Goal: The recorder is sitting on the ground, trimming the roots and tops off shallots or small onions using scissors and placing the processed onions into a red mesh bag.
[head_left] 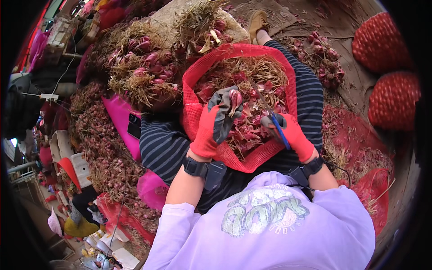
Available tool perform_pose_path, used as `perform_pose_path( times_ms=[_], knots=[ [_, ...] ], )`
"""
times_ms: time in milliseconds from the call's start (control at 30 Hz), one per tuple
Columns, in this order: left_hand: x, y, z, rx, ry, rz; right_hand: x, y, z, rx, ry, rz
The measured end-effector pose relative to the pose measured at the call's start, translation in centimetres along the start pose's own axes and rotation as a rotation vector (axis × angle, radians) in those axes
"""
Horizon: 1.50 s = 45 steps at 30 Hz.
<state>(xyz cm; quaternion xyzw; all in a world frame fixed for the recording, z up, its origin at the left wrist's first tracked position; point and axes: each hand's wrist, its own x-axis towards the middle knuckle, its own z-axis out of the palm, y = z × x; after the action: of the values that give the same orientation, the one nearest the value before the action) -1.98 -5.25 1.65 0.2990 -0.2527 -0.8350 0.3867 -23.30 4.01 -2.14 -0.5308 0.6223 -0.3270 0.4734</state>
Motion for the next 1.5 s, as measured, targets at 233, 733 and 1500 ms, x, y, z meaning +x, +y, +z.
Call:
perform_pose_path(
  times_ms=[233, 733, 1500],
  knots=[
    [0.3, 0.3, 1.2, 0.396, 0.12, -0.041, 1.8, -3.6, -0.3, 0.924, -0.118, 0.082],
    [0.5, 0.3, 0.7, 0.554, -0.136, 0.208, 3.2, -3.8, 2.5, 0.633, 0.022, -0.11],
    [2.4, 1.3, 0.9, 0.246, -0.008, 0.017, 2.3, -4.7, -1.2, 0.795, 0.122, -0.012]
  ],
)
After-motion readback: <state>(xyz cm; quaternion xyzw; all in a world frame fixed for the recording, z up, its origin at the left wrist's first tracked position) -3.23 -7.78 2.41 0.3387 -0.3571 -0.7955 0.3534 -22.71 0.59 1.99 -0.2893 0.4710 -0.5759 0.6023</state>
